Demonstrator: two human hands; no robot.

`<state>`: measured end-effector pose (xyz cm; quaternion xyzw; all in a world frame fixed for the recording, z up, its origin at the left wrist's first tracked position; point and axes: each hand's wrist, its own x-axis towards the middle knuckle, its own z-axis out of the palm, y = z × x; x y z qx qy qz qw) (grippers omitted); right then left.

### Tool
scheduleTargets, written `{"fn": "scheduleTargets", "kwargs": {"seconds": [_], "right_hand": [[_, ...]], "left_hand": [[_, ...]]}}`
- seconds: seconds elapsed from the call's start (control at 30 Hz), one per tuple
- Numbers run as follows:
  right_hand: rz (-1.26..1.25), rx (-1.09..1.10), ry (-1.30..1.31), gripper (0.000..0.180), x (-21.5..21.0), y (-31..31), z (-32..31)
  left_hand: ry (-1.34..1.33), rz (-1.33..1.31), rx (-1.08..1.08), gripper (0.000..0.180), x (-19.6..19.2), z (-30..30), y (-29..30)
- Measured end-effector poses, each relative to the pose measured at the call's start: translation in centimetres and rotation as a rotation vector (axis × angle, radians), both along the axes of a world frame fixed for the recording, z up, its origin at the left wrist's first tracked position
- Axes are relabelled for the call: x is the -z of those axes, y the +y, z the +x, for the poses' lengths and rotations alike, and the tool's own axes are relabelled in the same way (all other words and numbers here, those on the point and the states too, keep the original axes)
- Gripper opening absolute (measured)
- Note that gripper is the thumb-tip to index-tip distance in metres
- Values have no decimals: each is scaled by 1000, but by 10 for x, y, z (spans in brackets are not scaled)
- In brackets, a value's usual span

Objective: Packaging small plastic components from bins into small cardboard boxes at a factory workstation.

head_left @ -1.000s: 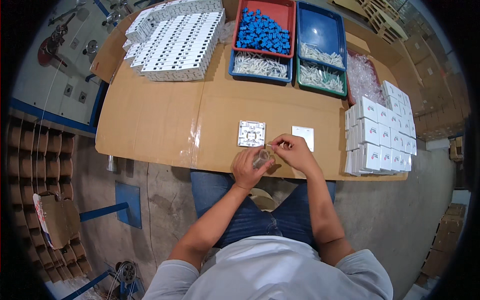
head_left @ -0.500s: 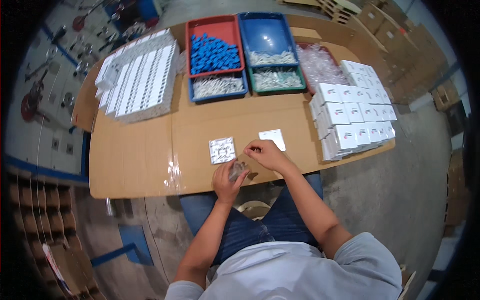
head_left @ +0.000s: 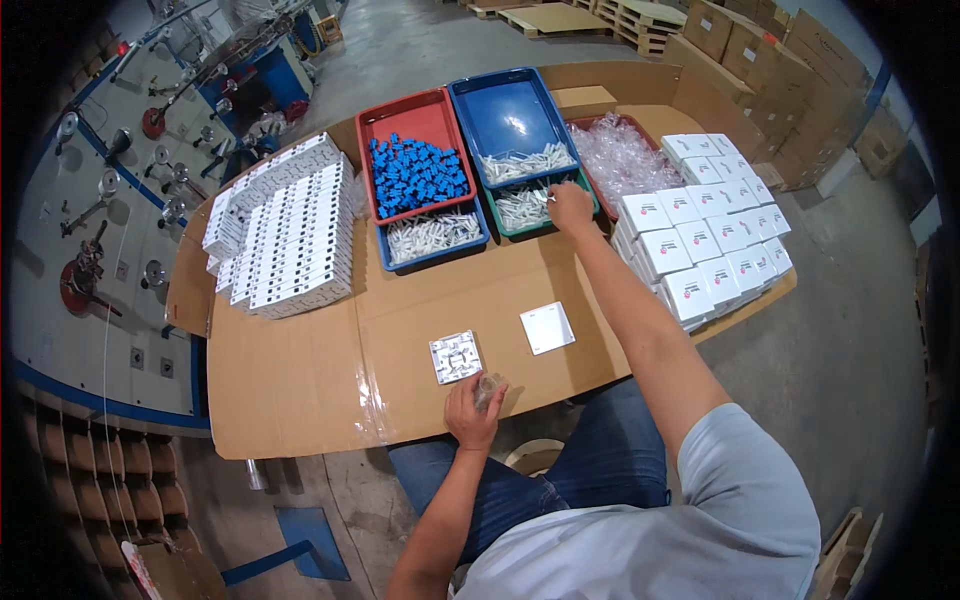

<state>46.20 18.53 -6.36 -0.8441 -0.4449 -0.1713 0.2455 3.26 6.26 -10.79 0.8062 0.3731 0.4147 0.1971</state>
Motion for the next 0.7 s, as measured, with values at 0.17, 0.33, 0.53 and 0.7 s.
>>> {"fn": "scheduleTargets", "kwargs": {"seconds": [0.17, 0.33, 0.53, 0.7], "right_hand": [[-78, 111, -8, 8, 11, 10, 7], [-11, 68, 120, 10, 1, -2, -5], [91, -179, 317, 15, -23, -69, -80], [-33, -323, 616, 17, -28, -152, -175]], "left_hand": [[29, 33, 8, 45, -6, 4, -5], [22, 39, -8, 46, -1, 1, -6], [65, 22, -42, 49, 3, -1, -4], [2, 68, -9, 51, -10, 3, 2]]}}
